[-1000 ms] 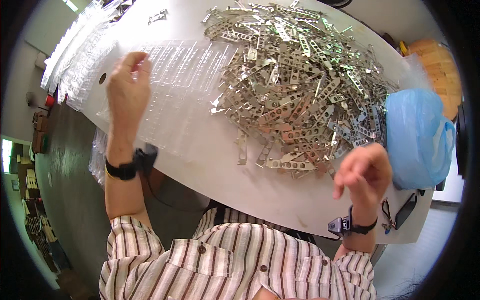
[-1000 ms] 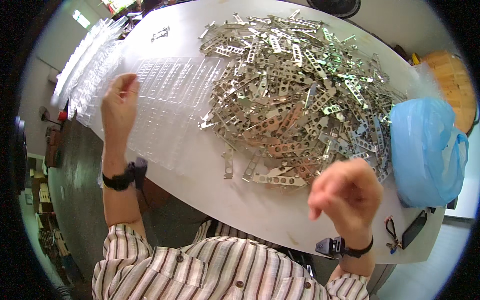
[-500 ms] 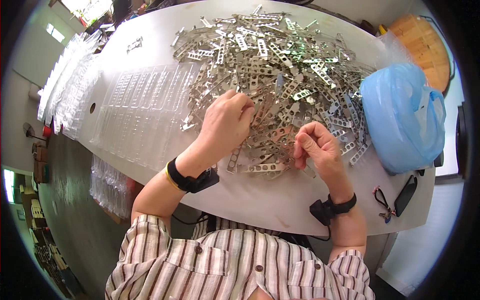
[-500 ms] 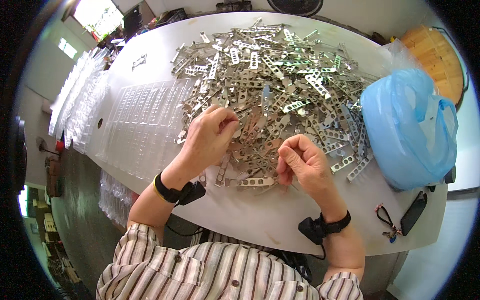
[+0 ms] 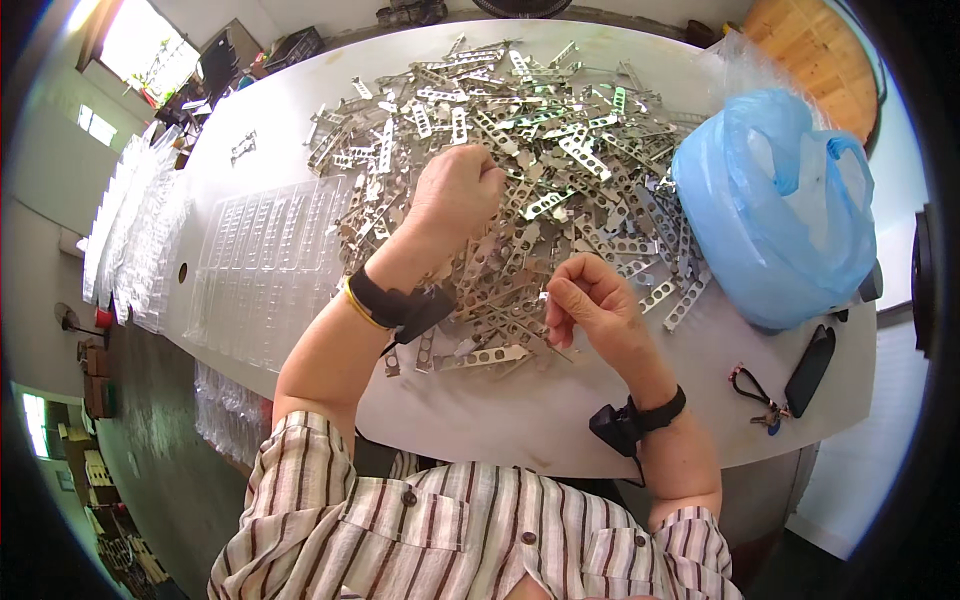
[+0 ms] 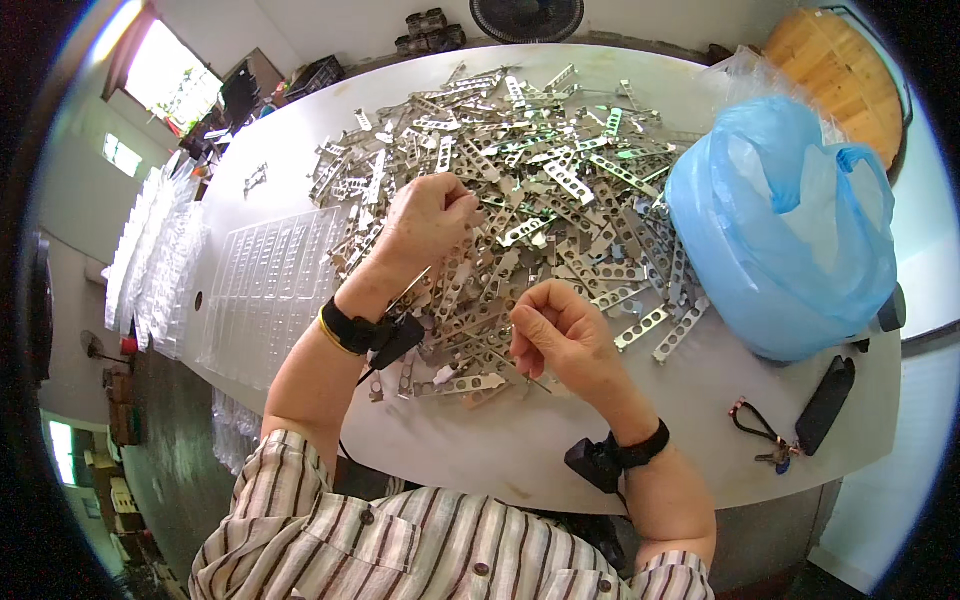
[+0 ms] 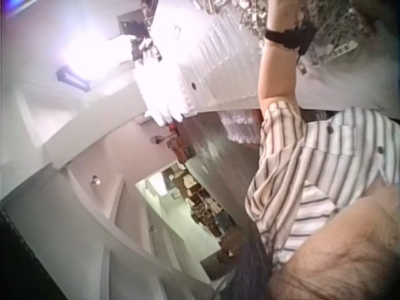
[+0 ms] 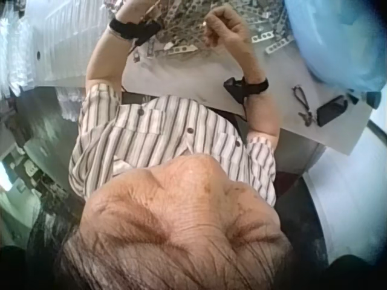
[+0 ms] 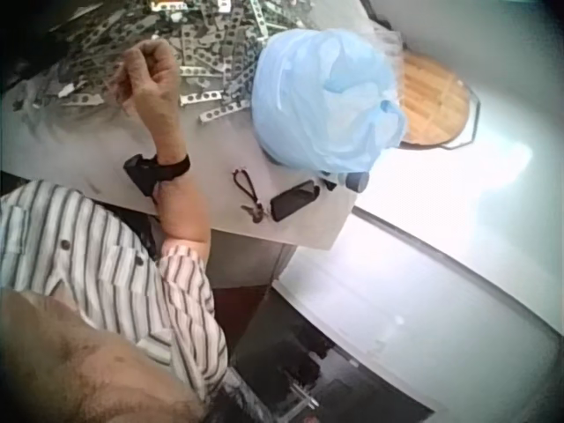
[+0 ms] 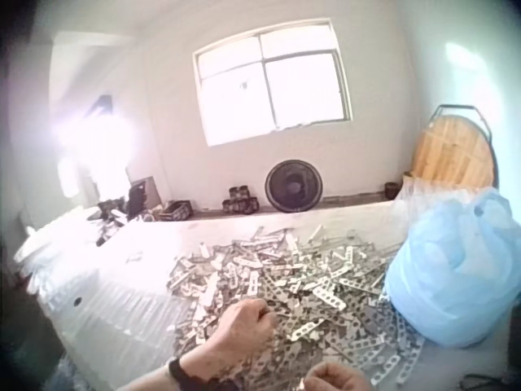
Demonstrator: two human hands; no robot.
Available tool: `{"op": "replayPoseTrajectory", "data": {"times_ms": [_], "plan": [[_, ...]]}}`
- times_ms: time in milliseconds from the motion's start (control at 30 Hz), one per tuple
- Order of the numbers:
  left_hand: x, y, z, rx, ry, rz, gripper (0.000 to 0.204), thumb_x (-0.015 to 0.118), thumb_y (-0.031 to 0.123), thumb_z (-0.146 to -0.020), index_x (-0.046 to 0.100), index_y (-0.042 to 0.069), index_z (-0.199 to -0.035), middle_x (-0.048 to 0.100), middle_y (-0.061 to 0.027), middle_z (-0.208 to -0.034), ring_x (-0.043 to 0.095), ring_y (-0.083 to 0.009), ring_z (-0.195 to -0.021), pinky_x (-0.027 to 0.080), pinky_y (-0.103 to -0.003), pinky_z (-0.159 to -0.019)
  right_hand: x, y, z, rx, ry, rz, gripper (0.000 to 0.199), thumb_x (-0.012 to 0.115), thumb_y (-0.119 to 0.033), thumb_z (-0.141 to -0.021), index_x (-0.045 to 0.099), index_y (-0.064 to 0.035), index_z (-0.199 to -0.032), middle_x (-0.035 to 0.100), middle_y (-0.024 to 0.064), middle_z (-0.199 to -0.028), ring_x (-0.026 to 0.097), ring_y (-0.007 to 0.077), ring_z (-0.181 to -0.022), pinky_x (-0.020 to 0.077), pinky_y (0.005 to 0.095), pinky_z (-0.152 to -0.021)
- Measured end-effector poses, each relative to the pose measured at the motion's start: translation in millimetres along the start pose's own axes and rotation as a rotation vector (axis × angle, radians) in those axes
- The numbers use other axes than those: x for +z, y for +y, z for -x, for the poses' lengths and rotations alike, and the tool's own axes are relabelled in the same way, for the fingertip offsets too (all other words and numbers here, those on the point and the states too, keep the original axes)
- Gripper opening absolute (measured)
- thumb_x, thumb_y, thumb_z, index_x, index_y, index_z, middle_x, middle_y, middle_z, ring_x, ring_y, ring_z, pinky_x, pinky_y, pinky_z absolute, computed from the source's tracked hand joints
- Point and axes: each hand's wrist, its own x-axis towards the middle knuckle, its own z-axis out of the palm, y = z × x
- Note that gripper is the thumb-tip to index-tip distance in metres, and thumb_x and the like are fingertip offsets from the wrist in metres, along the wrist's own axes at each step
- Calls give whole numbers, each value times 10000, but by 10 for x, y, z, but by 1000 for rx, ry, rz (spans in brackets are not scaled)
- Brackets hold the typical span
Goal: The person picks up a metal bracket from a pile and places it into a plastic tray, then slides the tray into a plastic sleeve. The person then continues to pick up and inspect several more metal brackets from the pile.
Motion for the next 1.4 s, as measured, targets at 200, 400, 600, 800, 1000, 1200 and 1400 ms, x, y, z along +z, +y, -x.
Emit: {"op": "replayPoseTrajectory", "data": {"times_ms": [200, 400, 600, 800, 1000, 1200, 1400], "plan": [[-399, 321, 149, -133, 57, 728, 130, 587, 86, -940, 624, -34, -907, 638, -61, -763, 637, -129, -654, 545, -279, -591, -76, 7, 10, -111, 106, 2, 154, 554, -200, -1008, 521, -51, -1030, 633, 46, -829, 593, 85, -582, 470, 208, -495], [-226, -13, 755, -439, -104, 1237, 160, 543, 138, -1002, 555, -21, -997, 665, -140, -910, 711, -222, -833, 623, -313, -754, -7, -66, -6, -140, 121, -41, 299, 582, -149, -976, 451, -44, -1224, 616, 95, -969, 618, 113, -663, 496, 232, -545], [-6, -140, 1125, -588, -301, 1423, 170, 516, 134, -1014, 469, -22, -1066, 658, -150, -948, 701, -229, -945, 594, -273, -790, 18, -64, 10, -131, 113, 3, 339, 585, -100, -959, 465, -34, -1269, 627, 81, -938, 628, 122, -695, 507, 246, -577], [19, -198, 1206, -551, -310, 1601, 110, 496, 45, -1001, 491, -6, -1098, 624, -179, -1065, 666, -303, -1063, 615, -313, -839, 45, -29, 1, -154, 148, 25, 308, 600, -126, -970, 495, -28, -1242, 638, 78, -909, 631, 133, -677, 506, 251, -570], [-74, -259, 1185, -507, -409, 1633, 195, 433, 42, -1001, 400, -64, -1162, 562, -215, -1133, 656, -314, -1071, 602, -365, -864, 58, -13, 17, -180, 194, 30, 322, 634, -166, -959, 499, -27, -1215, 640, 80, -903, 626, 139, -655, 501, 251, -549], [-49, -284, 1206, -495, -429, 1693, 222, 438, 71, -1016, 381, -35, -1203, 593, -341, -1151, 690, -322, -1001, 616, -377, -815, 38, 3, 26, -202, 154, 16, 337, 659, -169, -942, 497, -22, -1199, 633, 85, -908, 626, 148, -657, 509, 259, -550], [-34, -292, 1203, -464, -430, 1701, 217, 441, 88, -1022, 373, -32, -1189, 607, -336, -1124, 702, -306, -959, 618, -378, -801, 24, 21, 31, -221, 145, 21, 335, 676, -148, -927, 501, -29, -1187, 617, 79, -920, 626, 152, -679, 514, 264, -562]]}}
